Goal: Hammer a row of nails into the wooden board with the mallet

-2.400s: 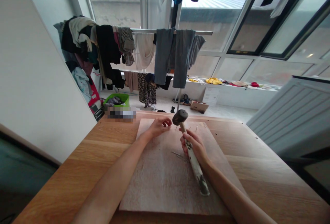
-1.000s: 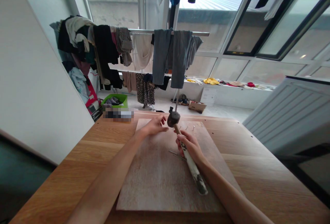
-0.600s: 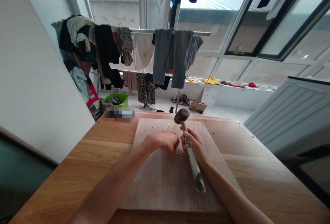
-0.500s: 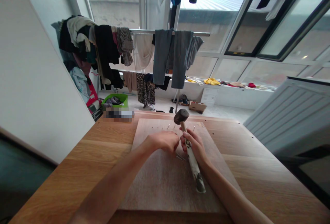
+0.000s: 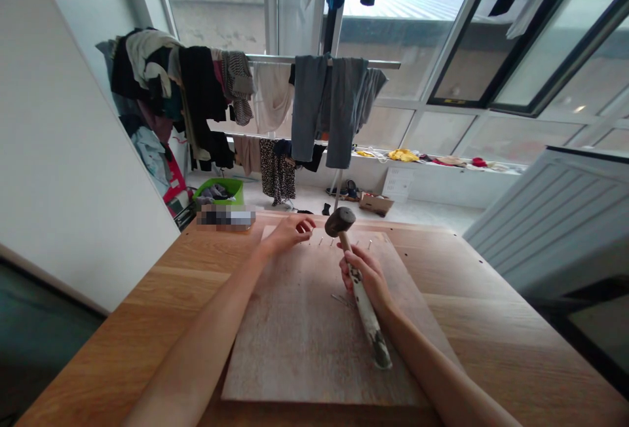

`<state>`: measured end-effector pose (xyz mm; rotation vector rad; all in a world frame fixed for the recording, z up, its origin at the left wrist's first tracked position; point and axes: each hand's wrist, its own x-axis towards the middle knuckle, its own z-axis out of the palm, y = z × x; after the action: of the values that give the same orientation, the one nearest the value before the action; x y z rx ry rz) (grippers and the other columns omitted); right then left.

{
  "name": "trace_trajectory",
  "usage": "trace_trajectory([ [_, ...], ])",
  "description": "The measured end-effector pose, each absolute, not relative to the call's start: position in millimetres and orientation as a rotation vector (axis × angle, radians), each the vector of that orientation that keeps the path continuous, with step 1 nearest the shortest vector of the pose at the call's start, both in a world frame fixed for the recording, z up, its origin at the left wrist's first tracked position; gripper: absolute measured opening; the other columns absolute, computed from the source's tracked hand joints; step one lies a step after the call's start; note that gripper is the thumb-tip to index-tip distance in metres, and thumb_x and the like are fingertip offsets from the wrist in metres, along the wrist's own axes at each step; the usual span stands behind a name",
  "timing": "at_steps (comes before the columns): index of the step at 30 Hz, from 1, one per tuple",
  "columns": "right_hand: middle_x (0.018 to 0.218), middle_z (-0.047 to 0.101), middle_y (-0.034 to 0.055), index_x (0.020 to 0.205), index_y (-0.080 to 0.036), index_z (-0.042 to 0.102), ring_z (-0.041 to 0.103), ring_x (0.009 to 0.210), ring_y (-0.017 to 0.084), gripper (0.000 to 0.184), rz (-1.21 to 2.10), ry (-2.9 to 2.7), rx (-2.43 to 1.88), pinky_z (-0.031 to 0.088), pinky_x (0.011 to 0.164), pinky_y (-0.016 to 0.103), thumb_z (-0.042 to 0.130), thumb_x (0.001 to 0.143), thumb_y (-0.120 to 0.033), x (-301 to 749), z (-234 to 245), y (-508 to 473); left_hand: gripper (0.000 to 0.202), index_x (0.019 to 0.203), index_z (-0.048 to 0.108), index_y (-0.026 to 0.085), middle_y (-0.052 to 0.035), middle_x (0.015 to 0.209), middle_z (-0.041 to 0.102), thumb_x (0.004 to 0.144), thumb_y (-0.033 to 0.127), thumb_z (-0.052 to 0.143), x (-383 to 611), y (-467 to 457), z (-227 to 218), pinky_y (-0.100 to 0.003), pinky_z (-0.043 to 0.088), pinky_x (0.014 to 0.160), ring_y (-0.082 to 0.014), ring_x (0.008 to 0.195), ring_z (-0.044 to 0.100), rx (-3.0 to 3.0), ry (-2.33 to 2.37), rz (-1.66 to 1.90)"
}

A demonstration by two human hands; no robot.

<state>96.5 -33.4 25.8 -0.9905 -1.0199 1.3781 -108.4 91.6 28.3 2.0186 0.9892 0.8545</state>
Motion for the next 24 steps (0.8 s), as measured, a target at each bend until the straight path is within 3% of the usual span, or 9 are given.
trace_trajectory([
  [10, 0.062, 0.054, -0.0064, 0.114, -0.017, 0.06, 0.044, 0.036, 0.006, 0.049, 1.406, -1.112, -0.945, 0.034, 0.031, 0.017, 0.068, 0.079, -0.051, 90.8, 28.0, -34.2, 0.013, 0.086, 0.067, 0.013, -0.0028, 0.08, 0.068, 0.073, 0.016, 0.065, -111.2, 95.1, 11.4, -0.021, 0.047, 0.062, -0.0121, 0.071, 0.061, 2.003, 0.889, 0.83],
  [16, 0.061, 0.053, -0.0065, 0.114, -0.017, 0.059, 0.044, 0.036, 0.006, 0.049, 1.455, -1.165, -0.939, 0.033, 0.031, 0.017, 0.068, 0.081, -0.051, 87.0, 25.3, -31.6, 0.025, 0.096, 0.068, 0.011, -0.0039, 0.081, 0.07, 0.071, 0.01, 0.063, -110.9, 92.9, 12.2, -0.021, 0.048, 0.063, -0.0125, 0.071, 0.063, 2.019, 0.85, 0.807],
  [24, 0.06, 0.054, -0.0066, 0.108, -0.018, 0.058, 0.045, 0.034, 0.007, 0.05, 1.475, -1.224, -0.985, 0.032, 0.029, 0.017, 0.069, 0.078, -0.057, 84.5, 23.8, -28.7, 0.023, 0.091, 0.069, 0.012, -0.0025, 0.081, 0.071, 0.07, 0.008, 0.064, -110.3, 92.4, 15.2, -0.02, 0.047, 0.063, -0.0112, 0.069, 0.062, 2.081, 0.848, 0.845],
])
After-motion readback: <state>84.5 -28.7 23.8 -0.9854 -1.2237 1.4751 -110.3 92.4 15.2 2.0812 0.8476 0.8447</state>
